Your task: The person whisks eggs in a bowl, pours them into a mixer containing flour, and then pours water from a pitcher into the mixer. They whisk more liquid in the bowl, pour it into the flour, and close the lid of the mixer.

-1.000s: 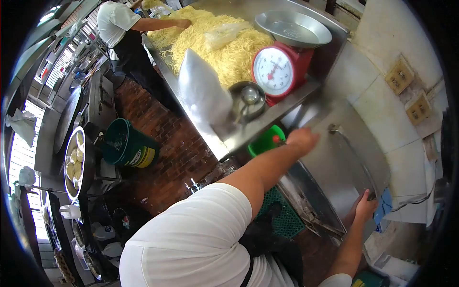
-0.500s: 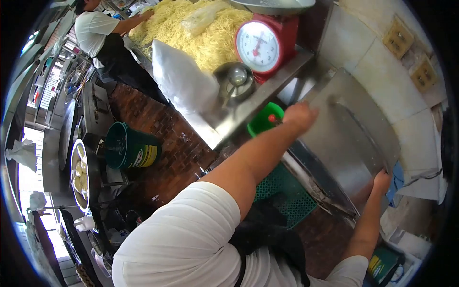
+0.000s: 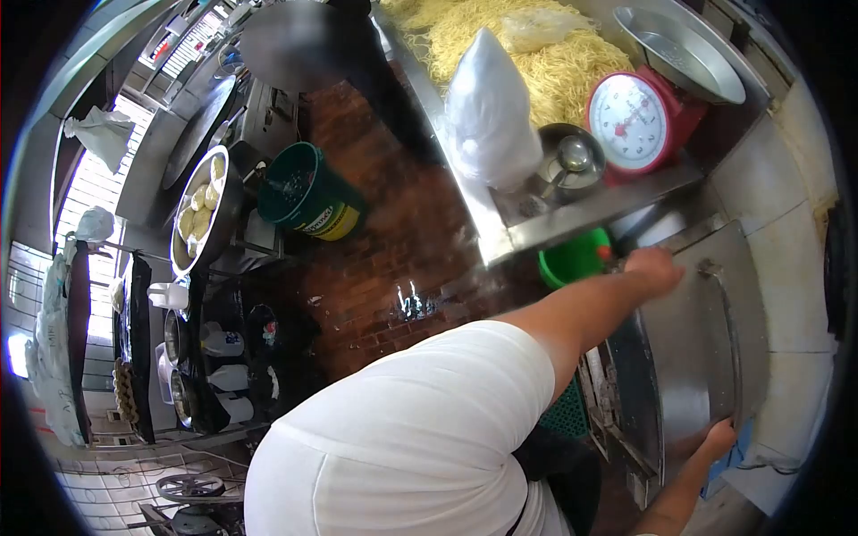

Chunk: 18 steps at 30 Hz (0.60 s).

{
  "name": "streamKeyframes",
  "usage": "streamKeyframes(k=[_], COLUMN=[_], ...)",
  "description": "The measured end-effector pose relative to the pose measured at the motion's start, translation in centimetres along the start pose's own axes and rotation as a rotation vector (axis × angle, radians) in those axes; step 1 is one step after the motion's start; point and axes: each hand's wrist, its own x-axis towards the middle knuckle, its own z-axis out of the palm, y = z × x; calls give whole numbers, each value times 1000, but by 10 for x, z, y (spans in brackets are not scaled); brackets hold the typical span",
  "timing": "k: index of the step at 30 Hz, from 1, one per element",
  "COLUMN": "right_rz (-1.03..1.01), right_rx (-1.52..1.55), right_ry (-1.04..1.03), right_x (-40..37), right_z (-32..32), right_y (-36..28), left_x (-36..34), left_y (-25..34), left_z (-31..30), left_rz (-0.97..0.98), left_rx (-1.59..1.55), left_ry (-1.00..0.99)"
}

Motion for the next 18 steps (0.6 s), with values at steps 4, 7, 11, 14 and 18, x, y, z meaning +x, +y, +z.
streamKeyframes(k=[4, 7, 11, 14, 18], right_rz=[5, -63, -93, -211, -322], right_rx=[-12, 27, 0, -34, -213], right_ry=[7, 38, 22, 45, 177], right_x=[5, -4, 0, 34, 36], right_z=[3, -2, 0, 42, 57], right_y=[4, -1, -2, 47, 48], left_x=[1, 6, 6, 6, 20], left_y=[-1, -3, 2, 3, 3], left_z=[2, 7, 3, 5, 12], left_rz=[3, 33, -23, -48, 57], left_rx=[13, 38, 40, 89, 327], left_ry=[8, 5, -73, -99, -109])
